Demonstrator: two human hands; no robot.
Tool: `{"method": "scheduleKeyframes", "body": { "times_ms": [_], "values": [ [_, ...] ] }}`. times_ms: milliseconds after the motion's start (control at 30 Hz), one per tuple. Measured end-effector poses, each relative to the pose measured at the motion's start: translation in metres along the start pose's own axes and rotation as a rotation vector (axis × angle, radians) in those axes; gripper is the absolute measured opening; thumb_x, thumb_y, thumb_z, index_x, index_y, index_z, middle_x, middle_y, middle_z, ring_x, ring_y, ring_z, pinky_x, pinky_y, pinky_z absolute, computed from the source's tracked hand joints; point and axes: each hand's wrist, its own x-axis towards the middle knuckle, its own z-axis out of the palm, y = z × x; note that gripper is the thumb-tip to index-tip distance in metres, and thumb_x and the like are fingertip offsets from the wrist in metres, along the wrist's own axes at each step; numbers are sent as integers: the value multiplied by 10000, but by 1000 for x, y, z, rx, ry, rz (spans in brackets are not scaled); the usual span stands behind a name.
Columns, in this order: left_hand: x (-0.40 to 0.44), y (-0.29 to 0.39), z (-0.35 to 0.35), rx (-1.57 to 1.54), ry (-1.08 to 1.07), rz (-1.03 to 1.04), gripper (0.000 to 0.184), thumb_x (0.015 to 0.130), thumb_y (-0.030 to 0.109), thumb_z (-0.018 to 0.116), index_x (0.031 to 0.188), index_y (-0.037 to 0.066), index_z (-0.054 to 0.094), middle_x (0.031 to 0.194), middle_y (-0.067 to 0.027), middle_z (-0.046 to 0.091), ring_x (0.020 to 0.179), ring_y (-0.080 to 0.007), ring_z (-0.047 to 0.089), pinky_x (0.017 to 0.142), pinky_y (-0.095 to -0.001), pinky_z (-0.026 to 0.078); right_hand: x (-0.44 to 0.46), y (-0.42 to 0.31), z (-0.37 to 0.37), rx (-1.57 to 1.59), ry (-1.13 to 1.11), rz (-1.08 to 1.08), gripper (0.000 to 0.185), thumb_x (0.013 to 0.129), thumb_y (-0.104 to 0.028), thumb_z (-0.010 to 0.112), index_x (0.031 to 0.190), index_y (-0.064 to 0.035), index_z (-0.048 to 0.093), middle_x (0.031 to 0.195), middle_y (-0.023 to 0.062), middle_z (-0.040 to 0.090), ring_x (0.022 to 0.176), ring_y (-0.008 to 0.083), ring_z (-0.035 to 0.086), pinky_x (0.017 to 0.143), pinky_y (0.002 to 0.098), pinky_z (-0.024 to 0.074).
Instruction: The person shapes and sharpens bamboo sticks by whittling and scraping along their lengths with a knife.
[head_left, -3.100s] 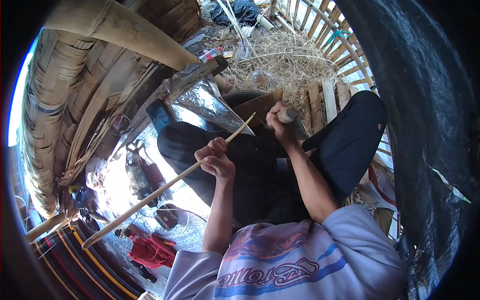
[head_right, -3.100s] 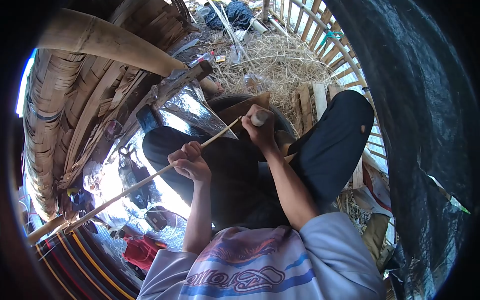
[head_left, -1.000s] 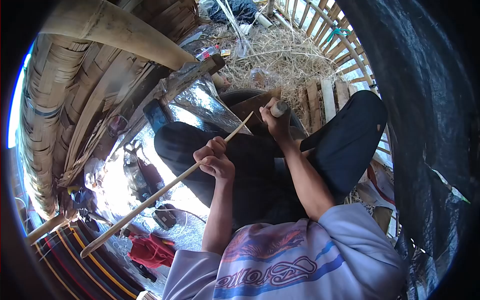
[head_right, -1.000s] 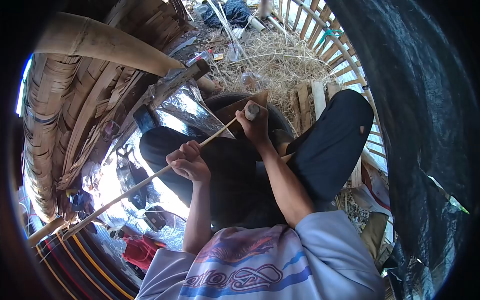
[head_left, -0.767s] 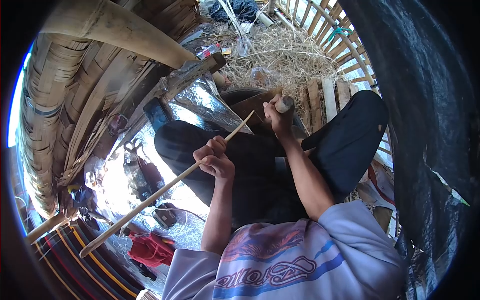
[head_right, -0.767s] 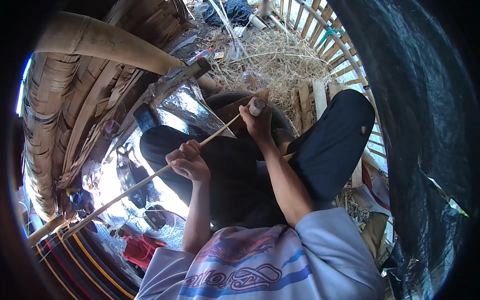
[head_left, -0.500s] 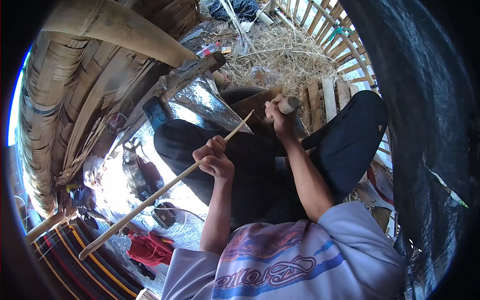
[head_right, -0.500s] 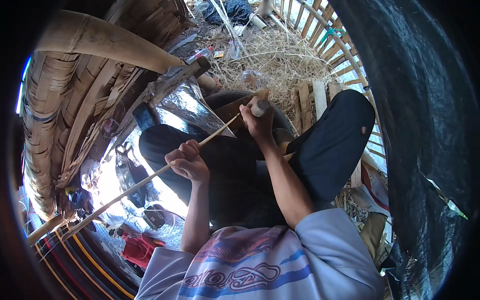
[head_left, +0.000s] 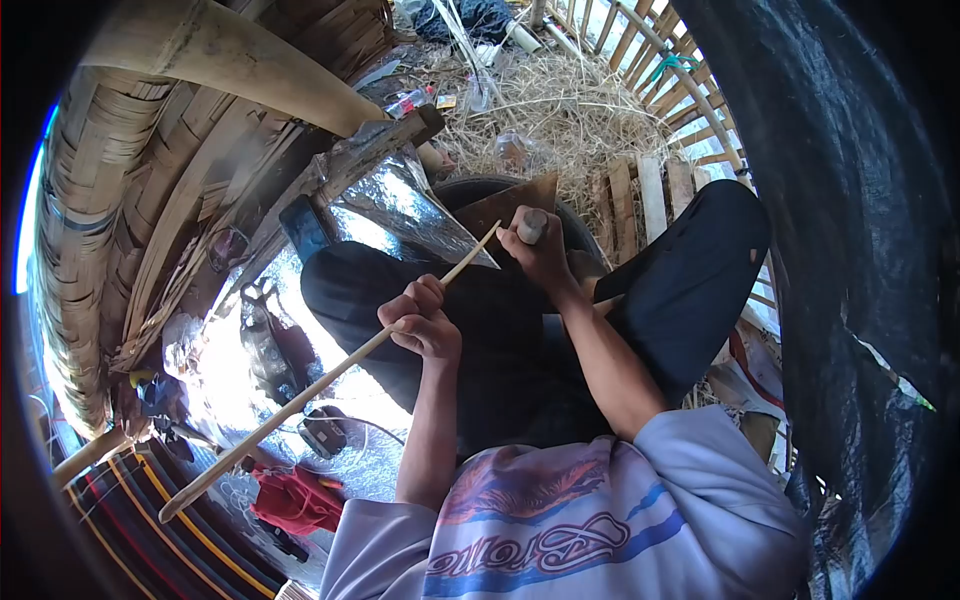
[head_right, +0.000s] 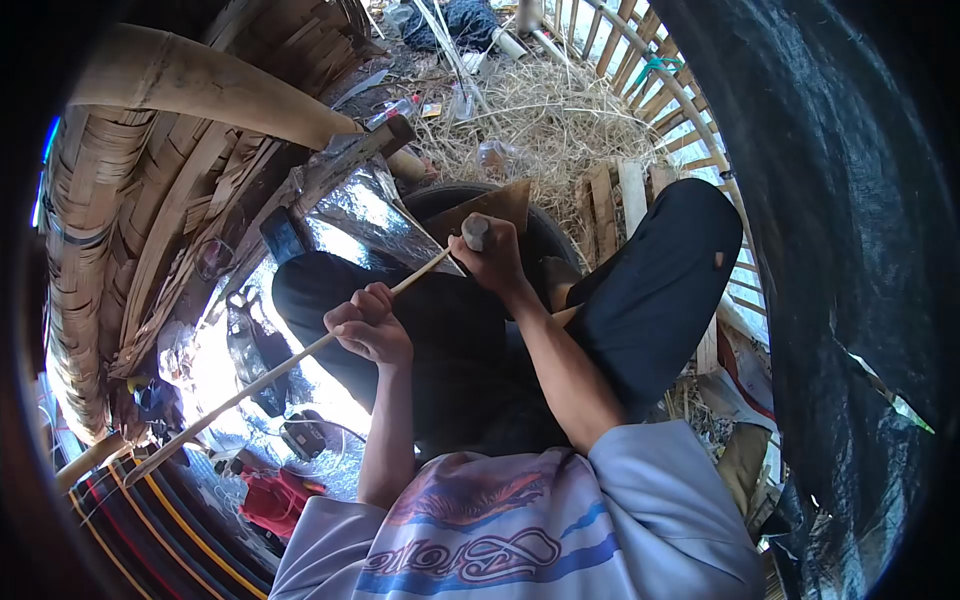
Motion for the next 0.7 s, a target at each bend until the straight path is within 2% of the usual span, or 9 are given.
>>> {"method": "scheduleKeyframes", "body": {
  "times_ms": [100, 133, 267, 333, 367, 433, 567, 633, 700],
  "values": [
    [2, 4, 2, 101, 6, -31, 424, 907, 519, 388, 784, 133, 263, 512, 20, 198, 452, -87, 187, 455, -261, 240, -8, -8, 0, 169, 3, 144, 224, 746, -35, 633, 584, -26, 478, 532, 1, 486, 513, 56, 461, 479, 261, 368],
    [3, 5, 2, 107, 30, -31, 427, 906, 522, 389, 785, 133, 263, 512, 20, 198, 451, -87, 183, 453, -260, 236, -4, -23, 0, 153, -4, 15, 233, 788, -39, 589, 602, -62, 451, 522, -10, 472, 440, 54, 418, 454, 218, 337],
    [2, 2, -7, 75, 39, -45, 429, 904, 528, 385, 782, 137, 259, 511, 23, 199, 447, -82, 174, 449, -255, 227, 5, -14, -26, 104, 67, 111, 210, 799, -24, 570, 631, -55, 449, 531, 0, 467, 452, 62, 427, 454, 221, 337],
    [2, 2, -7, 70, 48, -43, 427, 905, 527, 383, 780, 138, 257, 511, 23, 199, 446, -80, 174, 448, -254, 227, 10, -12, -31, 257, 224, 125, 185, 803, -11, 551, 662, -53, 438, 557, 14, 450, 483, 79, 430, 476, 232, 347],
    [1, 2, -6, 78, 35, -34, 428, 905, 529, 379, 778, 140, 255, 509, 24, 202, 445, -79, 175, 446, -255, 225, 10, -12, -31, 257, 220, 126, 185, 803, -11, 551, 662, -53, 438, 557, 14, 450, 483, 79, 430, 476, 232, 347],
    [-1, 2, -5, 81, 22, -28, 428, 905, 531, 375, 776, 142, 253, 507, 25, 204, 444, -78, 176, 444, -255, 222, 11, -24, -30, 585, 165, 127, 173, 807, -14, 544, 691, -59, 423, 584, 21, 430, 520, 92, 428, 507, 243, 358],
    [-7, 4, -5, 102, -38, -39, 431, 898, 547, 374, 783, 149, 255, 502, 25, 213, 440, -75, 175, 439, -255, 214, 5, -13, -16, 471, 68, 137, 243, 775, -12, 613, 601, -62, 451, 553, -23, 475, 514, 44, 456, 481, 217, 359],
    [-9, 5, -2, 101, -42, -44, 434, 893, 554, 377, 785, 152, 255, 501, 25, 216, 437, -75, 172, 437, -255, 212, 7, -3, -11, 126, 54, 47, 243, 767, -73, 642, 588, -48, 480, 544, -45, 481, 507, 32, 420, 475, 218, 323],
    [-7, 3, -2, 61, -61, 4, 434, 899, 512, 400, 781, 124, 246, 512, 22, 219, 417, -75, 195, 409, -243, 211, 7, -5, -15, 182, 56, 39, 235, 763, -69, 643, 590, -46, 485, 551, -31, 485, 506, 35, 428, 477, 219, 333]
  ]
}}
